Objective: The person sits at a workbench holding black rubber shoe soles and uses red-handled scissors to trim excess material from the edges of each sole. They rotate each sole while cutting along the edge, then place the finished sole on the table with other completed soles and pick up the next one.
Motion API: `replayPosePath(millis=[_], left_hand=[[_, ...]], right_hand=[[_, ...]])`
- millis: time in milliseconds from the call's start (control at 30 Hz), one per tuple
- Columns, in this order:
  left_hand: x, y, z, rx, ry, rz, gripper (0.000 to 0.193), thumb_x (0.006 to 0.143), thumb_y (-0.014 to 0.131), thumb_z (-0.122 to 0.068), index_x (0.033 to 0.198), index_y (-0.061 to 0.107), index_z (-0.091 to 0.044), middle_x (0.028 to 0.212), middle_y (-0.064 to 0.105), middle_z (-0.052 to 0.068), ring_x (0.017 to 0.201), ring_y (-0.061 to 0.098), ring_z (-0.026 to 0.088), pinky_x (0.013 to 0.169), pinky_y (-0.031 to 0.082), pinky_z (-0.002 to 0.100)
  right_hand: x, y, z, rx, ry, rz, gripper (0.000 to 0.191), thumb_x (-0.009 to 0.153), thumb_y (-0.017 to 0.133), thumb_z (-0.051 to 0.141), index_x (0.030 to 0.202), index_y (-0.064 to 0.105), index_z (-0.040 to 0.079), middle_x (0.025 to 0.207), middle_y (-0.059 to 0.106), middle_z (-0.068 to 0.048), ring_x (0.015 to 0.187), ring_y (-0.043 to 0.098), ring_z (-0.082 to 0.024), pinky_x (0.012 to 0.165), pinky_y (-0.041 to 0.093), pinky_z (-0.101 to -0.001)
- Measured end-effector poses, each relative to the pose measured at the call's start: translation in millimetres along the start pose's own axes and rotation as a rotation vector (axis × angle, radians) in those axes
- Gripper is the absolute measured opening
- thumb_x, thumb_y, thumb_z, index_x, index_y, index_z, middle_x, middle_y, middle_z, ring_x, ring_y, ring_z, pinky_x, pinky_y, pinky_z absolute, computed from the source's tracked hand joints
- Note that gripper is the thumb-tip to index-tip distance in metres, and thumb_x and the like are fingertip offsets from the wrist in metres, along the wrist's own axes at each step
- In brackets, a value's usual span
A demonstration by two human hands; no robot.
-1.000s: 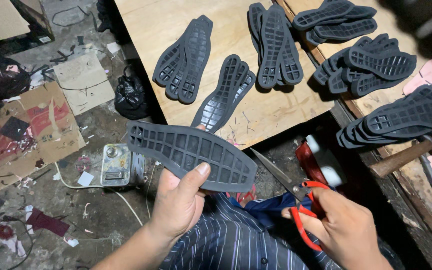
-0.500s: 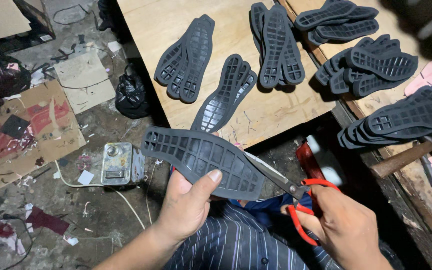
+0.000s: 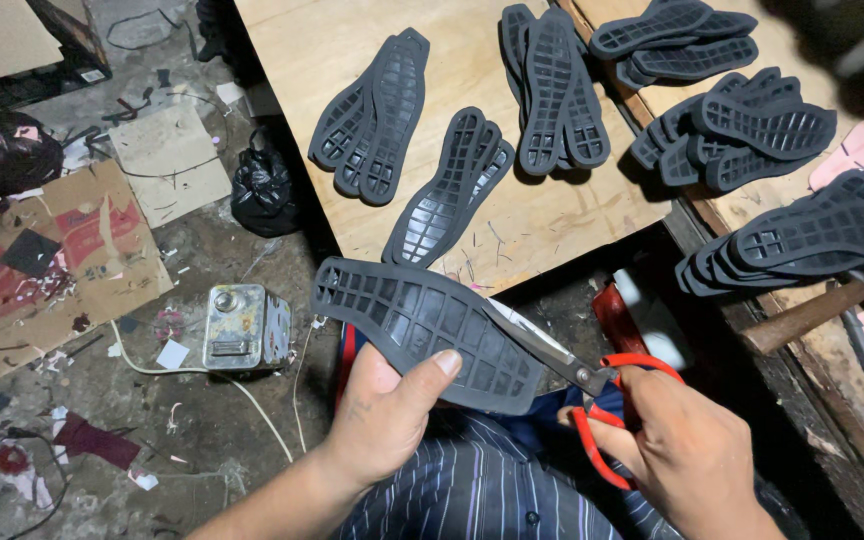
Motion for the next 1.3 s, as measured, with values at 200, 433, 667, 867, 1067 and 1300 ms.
replayPosePath(millis=[200,433,667,867,1067,1300], left_hand=[[-0.7,1.1,0.7,0.028,-0.026,0.023,0.040,0.098,0.057,-0.006,0.137,0.053,0.005,0.124,0.067,0.012,0.114,0.064,0.019,0.102,0.052,0.036],[1.1,8.2,-7.2,0.047,0.020,0.051,0.048,0.099,0.055,-0.005,0.145,0.047,0.004,0.131,0.063,0.012,0.123,0.059,0.019,0.109,0.047,0.037],[0.1,9.5,-4.3,0.060,-0.002,0.087,0.047,0.100,0.055,-0.005,0.145,0.047,0.006,0.132,0.062,0.013,0.125,0.059,0.021,0.111,0.047,0.039],[1.5,9.0,0.1,0.074,-0.004,0.102,0.054,0.097,0.055,-0.002,0.149,0.041,0.005,0.136,0.058,0.012,0.129,0.056,0.020,0.114,0.044,0.039],[3.1,10.5,0.2,0.053,-0.007,0.108,0.078,0.095,0.053,-0.004,0.162,0.013,-0.001,0.149,0.050,0.013,0.138,0.050,0.022,0.119,0.038,0.040],[0.3,11.5,5.4,0.145,-0.038,0.102,0.079,0.093,0.052,-0.001,0.163,0.014,0.003,0.153,0.044,0.014,0.142,0.044,0.021,0.121,0.033,0.039]], right_hand=[[-0.2,1.2,0.8,0.006,-0.009,-0.002,0.056,0.061,0.090,0.049,0.083,0.067,0.004,0.065,0.059,-0.009,0.057,0.063,-0.028,0.052,0.048,-0.0366],[0.9,1.5,0.1,-0.006,-0.006,0.000,0.056,0.060,0.090,0.049,0.083,0.069,0.003,0.062,0.057,-0.010,0.055,0.062,-0.028,0.051,0.048,-0.0368],[0.4,1.4,2.4,0.002,-0.020,-0.038,0.054,0.060,0.089,0.044,0.086,0.068,0.003,0.065,0.058,-0.009,0.057,0.062,-0.027,0.051,0.047,-0.0359],[1.5,3.4,0.7,0.020,-0.010,-0.015,0.053,0.057,0.089,0.045,0.085,0.069,0.004,0.064,0.059,-0.009,0.056,0.062,-0.027,0.051,0.048,-0.0362],[-0.1,5.9,0.9,0.008,-0.007,-0.003,0.055,0.057,0.090,0.045,0.087,0.069,0.003,0.064,0.060,-0.009,0.056,0.063,-0.027,0.052,0.048,-0.0358],[-0.1,0.6,5.2,0.024,-0.061,-0.071,0.052,0.063,0.088,0.039,0.094,0.068,0.002,0.068,0.061,-0.008,0.060,0.064,-0.026,0.054,0.049,-0.0346]])
Point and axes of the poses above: each hand's wrist, its own x-axis towards the middle knuckle, its own y-axis out of the palm, z = x × y, the point moved 7 cm from there along x, towards the middle knuckle
